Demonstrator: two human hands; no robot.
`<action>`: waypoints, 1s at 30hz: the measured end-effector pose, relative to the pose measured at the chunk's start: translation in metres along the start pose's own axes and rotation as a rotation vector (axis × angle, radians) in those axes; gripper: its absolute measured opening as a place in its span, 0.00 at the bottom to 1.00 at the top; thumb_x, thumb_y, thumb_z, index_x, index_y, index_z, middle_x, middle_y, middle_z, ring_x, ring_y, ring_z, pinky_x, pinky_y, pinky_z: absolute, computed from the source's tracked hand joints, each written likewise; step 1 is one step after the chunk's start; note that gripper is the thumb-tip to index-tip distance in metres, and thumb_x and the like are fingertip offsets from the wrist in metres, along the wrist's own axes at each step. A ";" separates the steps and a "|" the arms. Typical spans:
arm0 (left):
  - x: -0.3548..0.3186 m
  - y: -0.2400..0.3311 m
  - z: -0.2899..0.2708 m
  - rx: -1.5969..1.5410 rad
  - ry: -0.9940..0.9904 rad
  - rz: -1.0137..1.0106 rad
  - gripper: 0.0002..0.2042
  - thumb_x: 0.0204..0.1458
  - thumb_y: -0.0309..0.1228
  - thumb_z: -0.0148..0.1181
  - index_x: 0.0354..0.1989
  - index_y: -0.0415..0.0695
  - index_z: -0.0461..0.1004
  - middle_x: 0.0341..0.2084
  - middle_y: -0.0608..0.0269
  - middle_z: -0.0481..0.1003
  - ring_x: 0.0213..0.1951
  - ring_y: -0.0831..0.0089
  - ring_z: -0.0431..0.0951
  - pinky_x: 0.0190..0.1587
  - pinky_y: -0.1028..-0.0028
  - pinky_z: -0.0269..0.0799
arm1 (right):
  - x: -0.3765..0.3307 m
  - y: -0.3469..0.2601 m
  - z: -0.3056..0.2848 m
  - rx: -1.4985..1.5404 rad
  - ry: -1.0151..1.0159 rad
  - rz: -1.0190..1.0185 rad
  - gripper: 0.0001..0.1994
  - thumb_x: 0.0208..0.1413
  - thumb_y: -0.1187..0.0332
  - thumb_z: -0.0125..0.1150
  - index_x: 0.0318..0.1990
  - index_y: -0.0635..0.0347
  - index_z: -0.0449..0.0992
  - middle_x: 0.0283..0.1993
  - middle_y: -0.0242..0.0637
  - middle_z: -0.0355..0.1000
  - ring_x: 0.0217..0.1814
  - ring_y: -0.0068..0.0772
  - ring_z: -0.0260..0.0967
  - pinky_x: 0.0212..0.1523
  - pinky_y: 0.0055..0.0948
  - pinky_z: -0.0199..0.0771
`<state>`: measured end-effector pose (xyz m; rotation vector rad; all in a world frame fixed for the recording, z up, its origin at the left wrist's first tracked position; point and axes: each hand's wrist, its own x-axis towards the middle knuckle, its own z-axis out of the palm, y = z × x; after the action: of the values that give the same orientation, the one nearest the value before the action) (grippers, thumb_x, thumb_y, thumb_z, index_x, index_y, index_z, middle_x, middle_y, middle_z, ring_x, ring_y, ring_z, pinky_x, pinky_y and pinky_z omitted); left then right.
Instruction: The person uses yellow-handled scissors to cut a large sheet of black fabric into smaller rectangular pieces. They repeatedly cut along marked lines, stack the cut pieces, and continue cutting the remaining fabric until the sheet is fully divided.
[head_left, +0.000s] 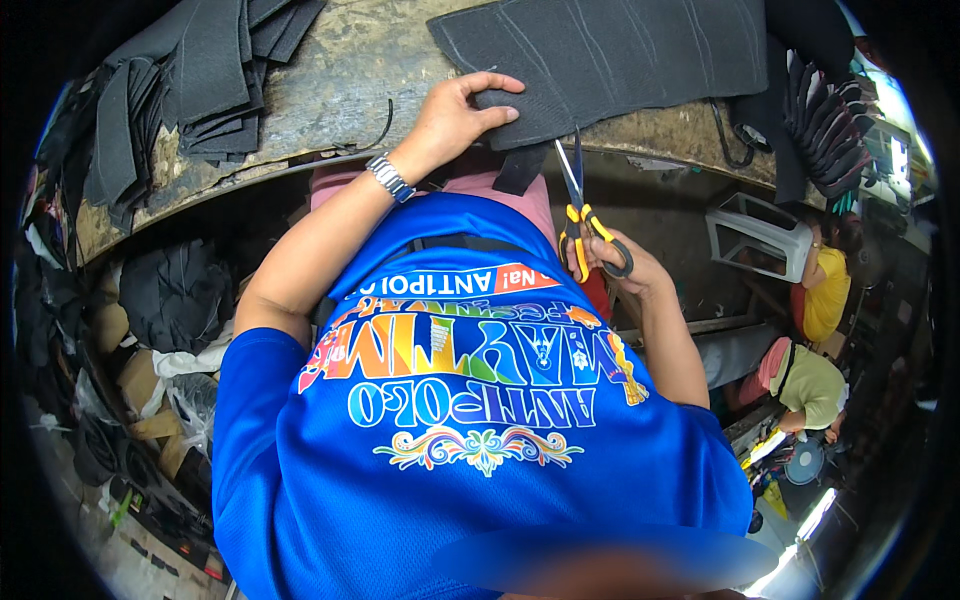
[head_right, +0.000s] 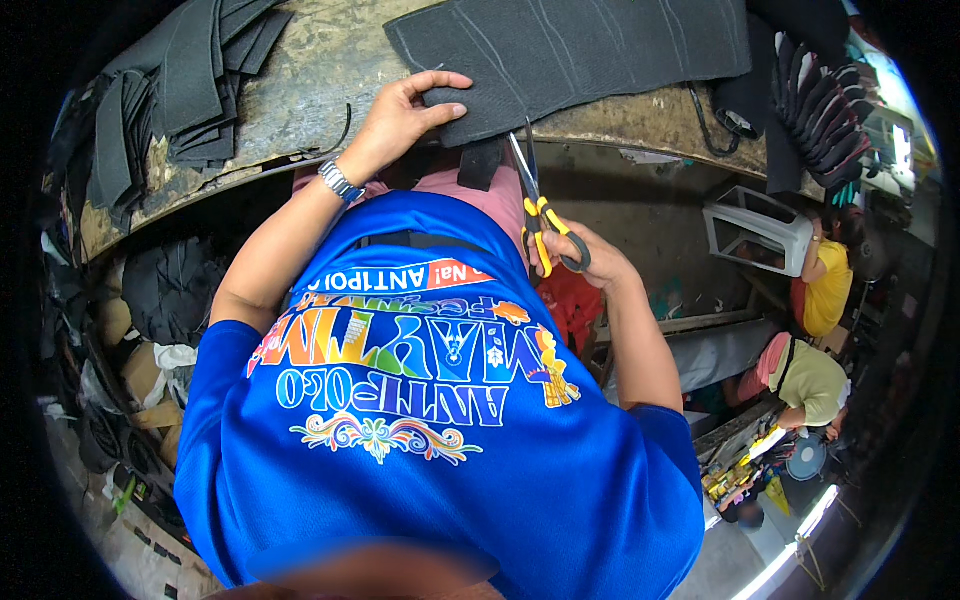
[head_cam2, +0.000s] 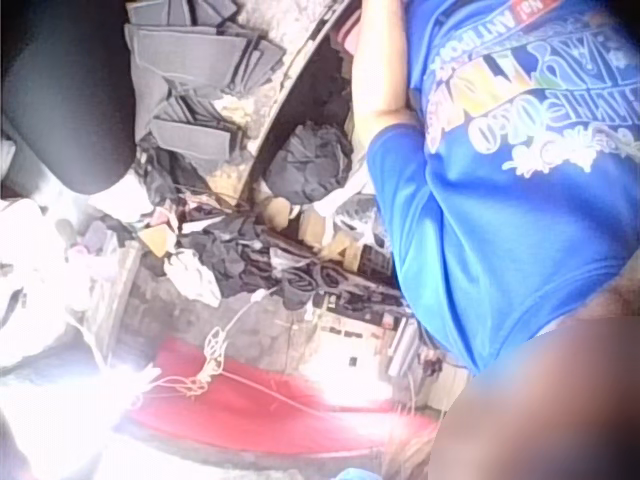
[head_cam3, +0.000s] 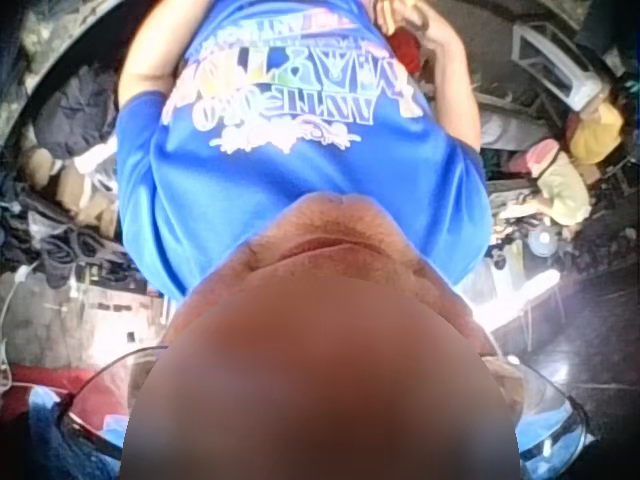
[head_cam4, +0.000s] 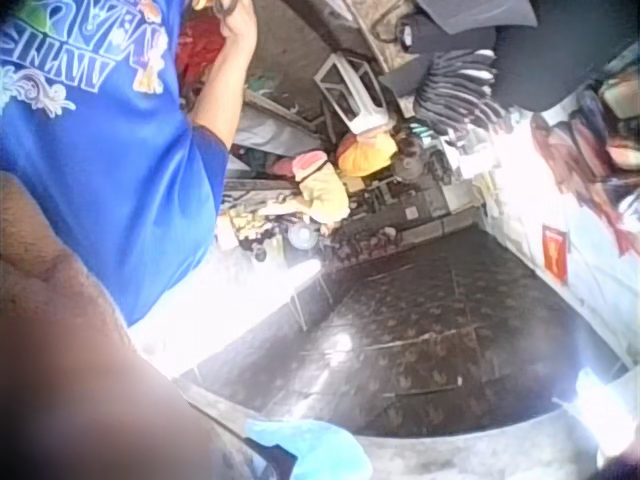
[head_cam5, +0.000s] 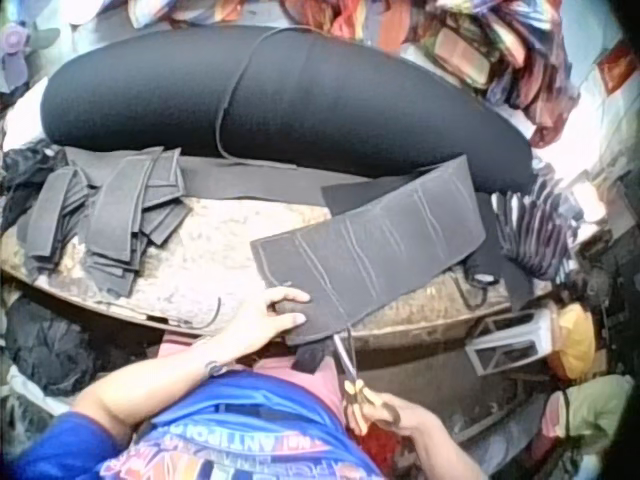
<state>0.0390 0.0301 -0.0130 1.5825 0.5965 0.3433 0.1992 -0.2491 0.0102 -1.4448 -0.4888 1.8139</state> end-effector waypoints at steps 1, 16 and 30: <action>-0.002 -0.003 -0.004 -0.018 -0.033 -0.001 0.18 0.51 0.28 0.68 0.52 0.49 0.78 0.20 0.83 0.68 0.18 0.93 0.57 0.21 0.87 0.53 | 0.004 -0.003 0.000 0.003 -0.011 -0.018 0.27 0.53 0.42 0.62 0.43 0.60 0.73 0.33 0.34 0.73 0.34 0.26 0.71 0.38 0.23 0.68; -0.037 -0.015 -0.031 -0.279 -0.100 0.108 0.34 0.50 0.18 0.63 0.68 0.47 0.61 0.59 0.61 0.68 0.56 0.77 0.69 0.57 0.75 0.68 | 0.027 -0.038 0.012 -0.069 -0.011 -0.053 0.21 0.53 0.49 0.63 0.38 0.61 0.72 0.24 0.31 0.68 0.23 0.18 0.64 0.27 0.21 0.65; -0.049 -0.019 -0.031 -0.236 -0.103 0.196 0.43 0.46 0.19 0.67 0.72 0.46 0.51 0.71 0.54 0.52 0.70 0.68 0.51 0.69 0.71 0.53 | 0.040 -0.063 0.020 -0.141 -0.087 -0.006 0.23 0.57 0.47 0.61 0.38 0.62 0.72 0.22 0.31 0.69 0.22 0.20 0.66 0.25 0.19 0.68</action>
<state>-0.0215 0.0279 -0.0223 1.4239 0.3092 0.4589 0.1969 -0.1754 0.0342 -1.4604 -0.6759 1.8755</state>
